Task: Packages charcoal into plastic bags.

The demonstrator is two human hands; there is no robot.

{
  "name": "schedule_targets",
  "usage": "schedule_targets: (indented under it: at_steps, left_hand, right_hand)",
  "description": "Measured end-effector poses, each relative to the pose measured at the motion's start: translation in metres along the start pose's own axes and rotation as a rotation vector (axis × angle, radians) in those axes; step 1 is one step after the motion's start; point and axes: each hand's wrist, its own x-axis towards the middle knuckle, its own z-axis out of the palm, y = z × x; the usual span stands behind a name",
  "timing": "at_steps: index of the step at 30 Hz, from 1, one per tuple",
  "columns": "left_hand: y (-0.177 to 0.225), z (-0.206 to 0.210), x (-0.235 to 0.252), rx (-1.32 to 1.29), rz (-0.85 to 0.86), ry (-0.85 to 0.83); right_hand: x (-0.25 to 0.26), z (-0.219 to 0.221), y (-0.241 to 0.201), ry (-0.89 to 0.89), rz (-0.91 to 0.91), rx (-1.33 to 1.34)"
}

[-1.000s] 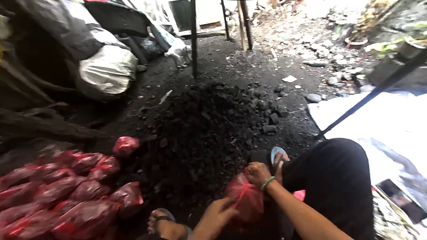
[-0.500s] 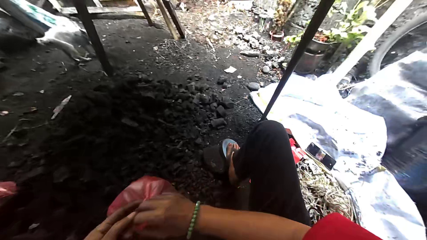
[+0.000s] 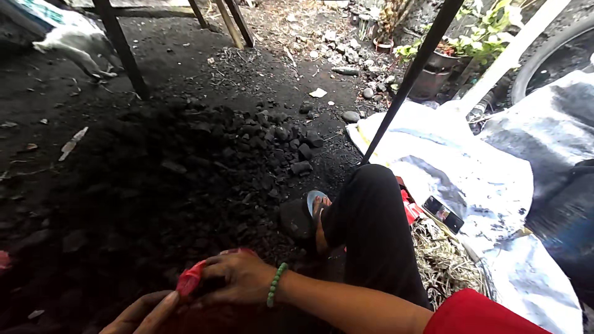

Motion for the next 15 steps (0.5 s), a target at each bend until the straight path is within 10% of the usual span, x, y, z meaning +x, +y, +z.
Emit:
schedule_targets:
  at_steps: [5, 12, 15]
  left_hand:
    - [0.007, 0.004, 0.003, 0.355, -0.056, 0.083]
    - [0.003, 0.023, -0.003, 1.015, 0.402, 0.021]
    - [-0.003, 0.028, -0.002, 0.875, 0.269, 0.003]
  right_hand:
    - [-0.007, 0.013, 0.006, 0.143, -0.215, -0.212]
    - [-0.006, -0.004, 0.003, 0.035, 0.156, -0.019]
    - [-0.011, -0.005, 0.014, -0.013, 0.106, -0.115]
